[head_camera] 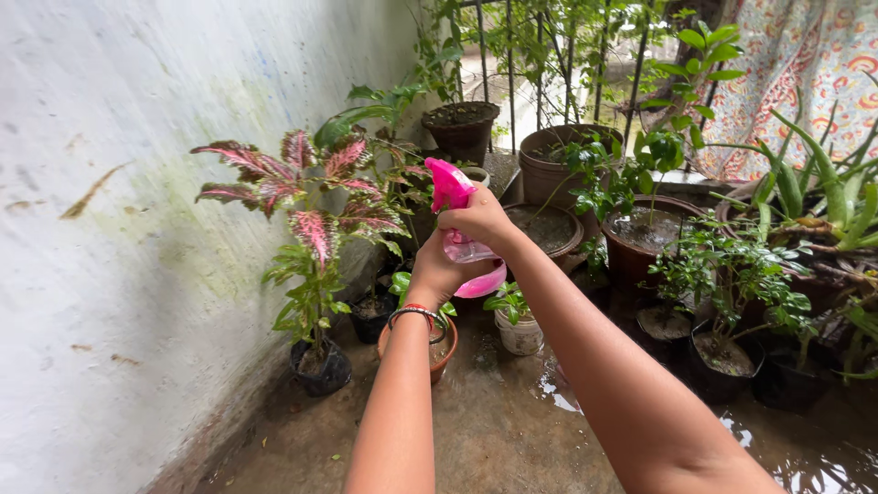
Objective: The person sprays water onto several potted plants on a balcony using a pink spray bottle.
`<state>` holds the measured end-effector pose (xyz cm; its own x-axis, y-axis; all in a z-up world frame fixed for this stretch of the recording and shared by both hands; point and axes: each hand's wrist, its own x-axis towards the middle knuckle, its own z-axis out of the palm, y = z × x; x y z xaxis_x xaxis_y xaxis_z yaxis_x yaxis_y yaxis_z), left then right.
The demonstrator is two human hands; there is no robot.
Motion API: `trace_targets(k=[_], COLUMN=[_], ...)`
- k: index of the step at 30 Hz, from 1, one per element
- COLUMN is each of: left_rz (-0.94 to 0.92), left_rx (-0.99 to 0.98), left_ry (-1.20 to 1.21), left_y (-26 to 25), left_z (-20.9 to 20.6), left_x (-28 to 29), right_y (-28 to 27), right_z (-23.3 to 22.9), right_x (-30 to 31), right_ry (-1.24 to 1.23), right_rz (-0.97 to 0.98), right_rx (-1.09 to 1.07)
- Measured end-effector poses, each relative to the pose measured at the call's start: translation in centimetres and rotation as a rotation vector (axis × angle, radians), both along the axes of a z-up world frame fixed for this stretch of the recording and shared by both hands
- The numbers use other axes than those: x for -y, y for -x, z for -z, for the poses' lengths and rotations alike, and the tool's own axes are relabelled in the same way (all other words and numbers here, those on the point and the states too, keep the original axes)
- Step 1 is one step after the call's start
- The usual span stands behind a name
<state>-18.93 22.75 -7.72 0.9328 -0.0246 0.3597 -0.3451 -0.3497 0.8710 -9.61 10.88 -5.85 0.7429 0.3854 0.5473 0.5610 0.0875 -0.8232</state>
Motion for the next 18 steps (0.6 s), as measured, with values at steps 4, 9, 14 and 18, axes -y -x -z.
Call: trace_targets(k=[4, 9, 14, 18], left_rz=[-0.018, -0.031, -0.030, 0.020], left_rx=[0.032, 0.046, 0.062, 0.061], left_ry=[0.004, -0.015, 0.003, 0.053], left_y=[1.6, 2.5, 2.3, 2.6], left_z=[-1.5, -2.1, -2.0, -1.6], left_x=[-0.8, -2.2, -2.4, -2.0], right_y=[2.1, 4.5, 4.0, 3.8], right_z=[-2.3, -4.1, -4.1, -3.5], right_x=[-1.1, -2.2, -2.8, -2.7], right_ry=[-0.050, -0.001, 0.040, 0.028], right_rz=[-0.068, -0.095, -0.009, 0.002], right_rx=[-0.023, -0.118, -0.002, -0.024])
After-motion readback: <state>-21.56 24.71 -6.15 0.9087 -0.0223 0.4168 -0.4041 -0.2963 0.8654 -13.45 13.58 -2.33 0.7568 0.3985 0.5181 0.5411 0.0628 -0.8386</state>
